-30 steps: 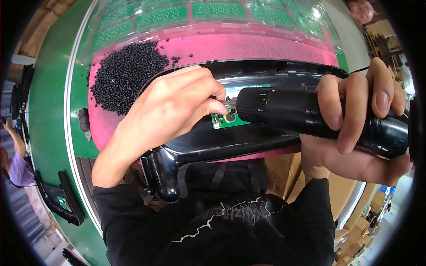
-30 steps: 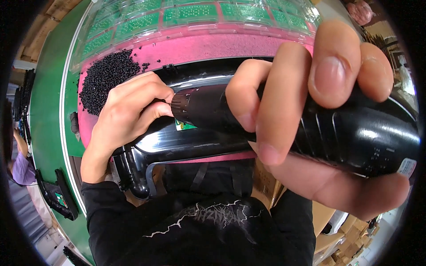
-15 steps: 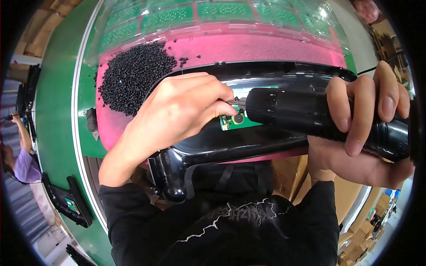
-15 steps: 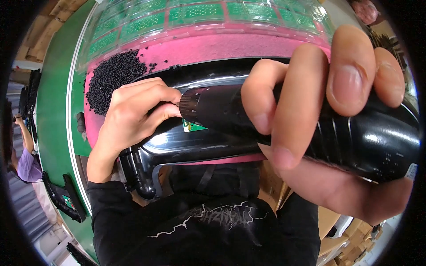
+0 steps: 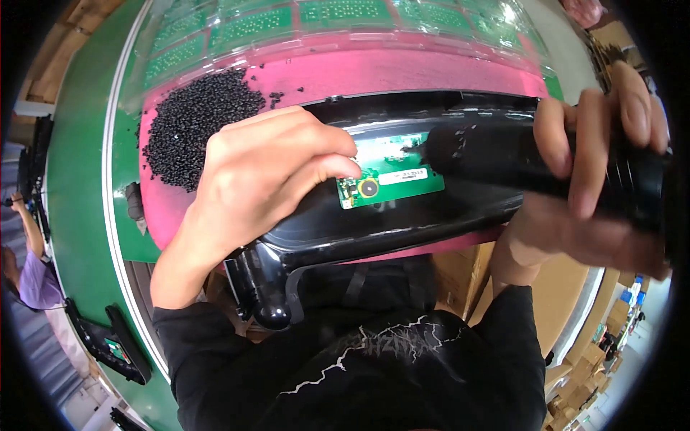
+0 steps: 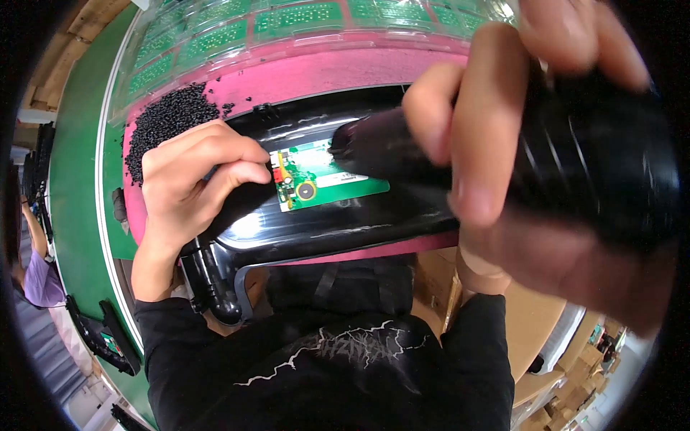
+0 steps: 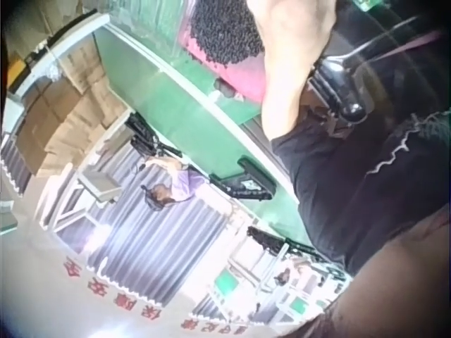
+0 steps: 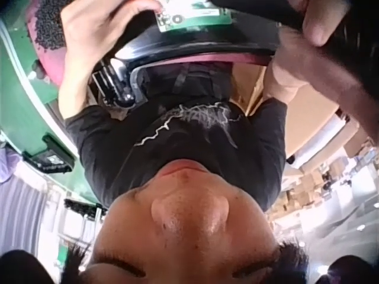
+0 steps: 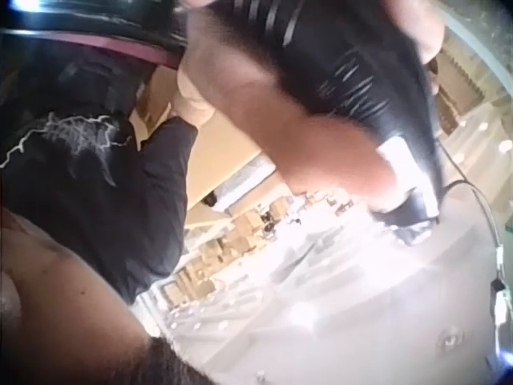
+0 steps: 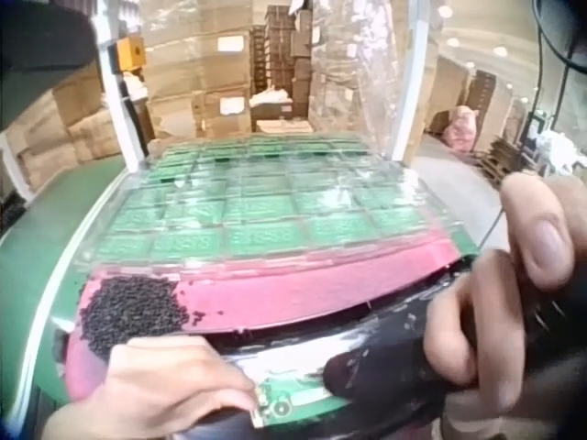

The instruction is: Assembling electronic control panels by installing circuit boards into plastic housings and securing them with screws.

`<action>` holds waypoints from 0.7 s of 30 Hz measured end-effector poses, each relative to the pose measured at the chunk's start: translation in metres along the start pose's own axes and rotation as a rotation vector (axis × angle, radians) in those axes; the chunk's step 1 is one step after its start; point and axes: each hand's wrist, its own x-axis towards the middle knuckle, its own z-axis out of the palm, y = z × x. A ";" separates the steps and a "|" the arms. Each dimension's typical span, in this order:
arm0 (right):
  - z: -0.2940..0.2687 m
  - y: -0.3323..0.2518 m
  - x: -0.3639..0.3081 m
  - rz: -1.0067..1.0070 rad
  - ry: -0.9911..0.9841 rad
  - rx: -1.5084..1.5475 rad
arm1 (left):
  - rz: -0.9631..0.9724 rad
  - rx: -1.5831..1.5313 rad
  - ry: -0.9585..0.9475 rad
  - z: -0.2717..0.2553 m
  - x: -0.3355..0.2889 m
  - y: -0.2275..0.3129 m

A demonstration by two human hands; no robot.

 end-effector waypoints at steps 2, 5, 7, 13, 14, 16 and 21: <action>-0.009 -0.002 0.006 0.040 -0.035 -0.090 | -0.076 -0.004 -0.045 -0.001 -0.002 0.001; -0.018 -0.003 0.011 0.087 -0.077 -0.179 | -0.169 -0.030 -0.167 0.002 -0.005 -0.002; -0.012 0.005 0.013 0.098 -0.094 -0.185 | -0.148 -0.032 -0.152 0.003 -0.004 -0.001; -0.012 0.012 0.014 0.136 -0.146 -0.200 | -0.010 -0.102 -0.203 0.005 -0.006 -0.004; -0.012 0.013 0.014 0.142 -0.154 -0.204 | 0.018 -0.130 -0.210 0.007 -0.007 -0.004; -0.013 0.015 0.016 0.155 -0.177 -0.202 | -0.019 -0.127 -0.243 0.007 -0.008 -0.002; -0.009 0.022 0.015 0.185 -0.227 -0.202 | -0.057 -0.114 -0.296 0.009 -0.013 -0.003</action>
